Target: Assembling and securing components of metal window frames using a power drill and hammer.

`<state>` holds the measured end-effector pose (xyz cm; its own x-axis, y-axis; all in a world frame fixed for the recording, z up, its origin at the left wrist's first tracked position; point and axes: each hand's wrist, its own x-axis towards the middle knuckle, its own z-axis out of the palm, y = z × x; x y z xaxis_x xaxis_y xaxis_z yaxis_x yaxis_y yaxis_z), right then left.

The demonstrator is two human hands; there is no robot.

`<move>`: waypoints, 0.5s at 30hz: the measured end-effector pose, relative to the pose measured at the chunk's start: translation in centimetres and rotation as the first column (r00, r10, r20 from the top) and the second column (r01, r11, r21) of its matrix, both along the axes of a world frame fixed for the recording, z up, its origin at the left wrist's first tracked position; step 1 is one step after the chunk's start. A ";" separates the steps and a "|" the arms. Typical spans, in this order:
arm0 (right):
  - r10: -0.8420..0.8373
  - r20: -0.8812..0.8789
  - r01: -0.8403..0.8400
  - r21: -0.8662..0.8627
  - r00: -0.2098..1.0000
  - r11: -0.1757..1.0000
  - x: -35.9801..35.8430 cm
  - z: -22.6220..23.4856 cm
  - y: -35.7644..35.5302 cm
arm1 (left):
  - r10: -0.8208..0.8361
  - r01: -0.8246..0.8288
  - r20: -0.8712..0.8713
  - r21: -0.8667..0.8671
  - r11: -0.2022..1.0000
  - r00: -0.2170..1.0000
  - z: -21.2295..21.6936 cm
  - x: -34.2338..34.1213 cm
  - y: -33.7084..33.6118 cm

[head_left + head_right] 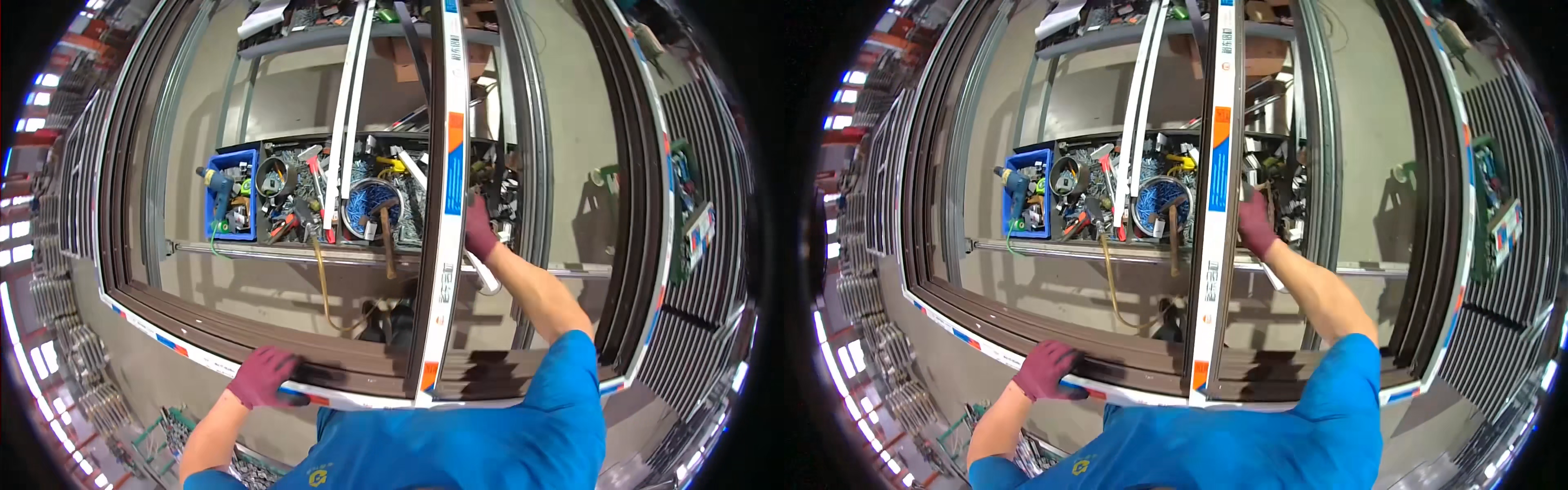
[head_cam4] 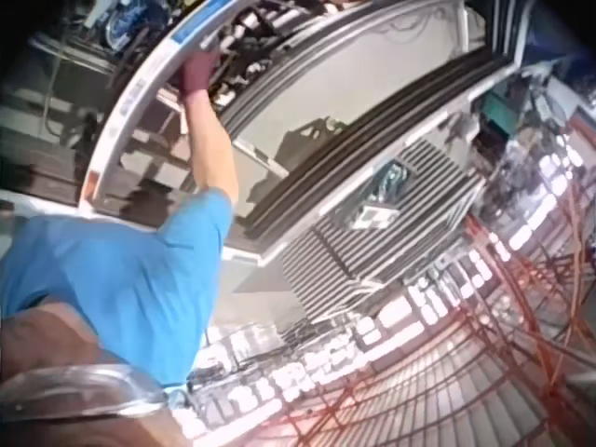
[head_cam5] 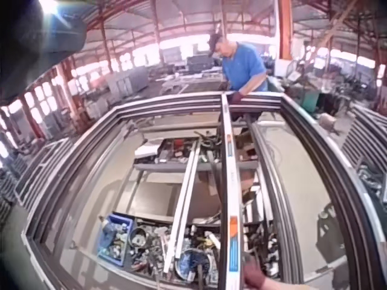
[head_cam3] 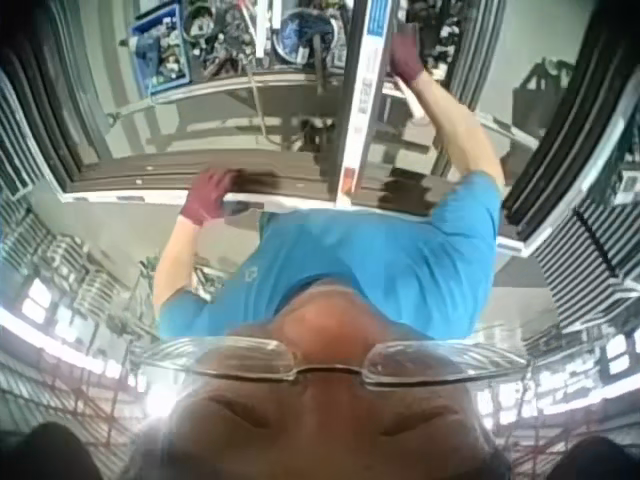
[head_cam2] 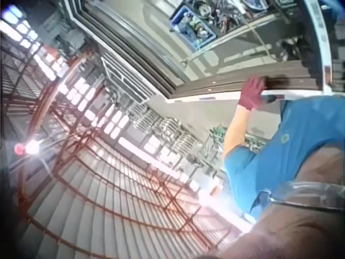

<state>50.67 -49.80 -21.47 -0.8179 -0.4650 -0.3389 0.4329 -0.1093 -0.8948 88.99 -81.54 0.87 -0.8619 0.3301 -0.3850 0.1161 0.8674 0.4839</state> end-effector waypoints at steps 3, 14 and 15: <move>0.029 0.154 -0.050 0.134 0.988 0.990 4.2 9.4 6.1 | 0.054 -0.056 0.039 0.071 0.996 0.998 -0.5 1.0 0.0; -0.237 0.278 0.240 0.022 0.931 0.970 27.5 24.2 12.1 | 0.500 -0.434 0.273 0.869 0.239 0.822 0.7 -19.2 18.2; -0.208 0.288 0.249 -0.112 0.935 0.962 29.0 23.8 11.6 | 0.278 -0.466 0.430 0.881 0.078 0.859 -1.2 -22.5 19.4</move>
<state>79.66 -38.17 2.34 -0.7941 -0.3367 -0.5061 0.6047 -0.3527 -0.7141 66.48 -62.10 -0.32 -0.9756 0.1550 -0.1554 -0.2026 -0.3639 0.9091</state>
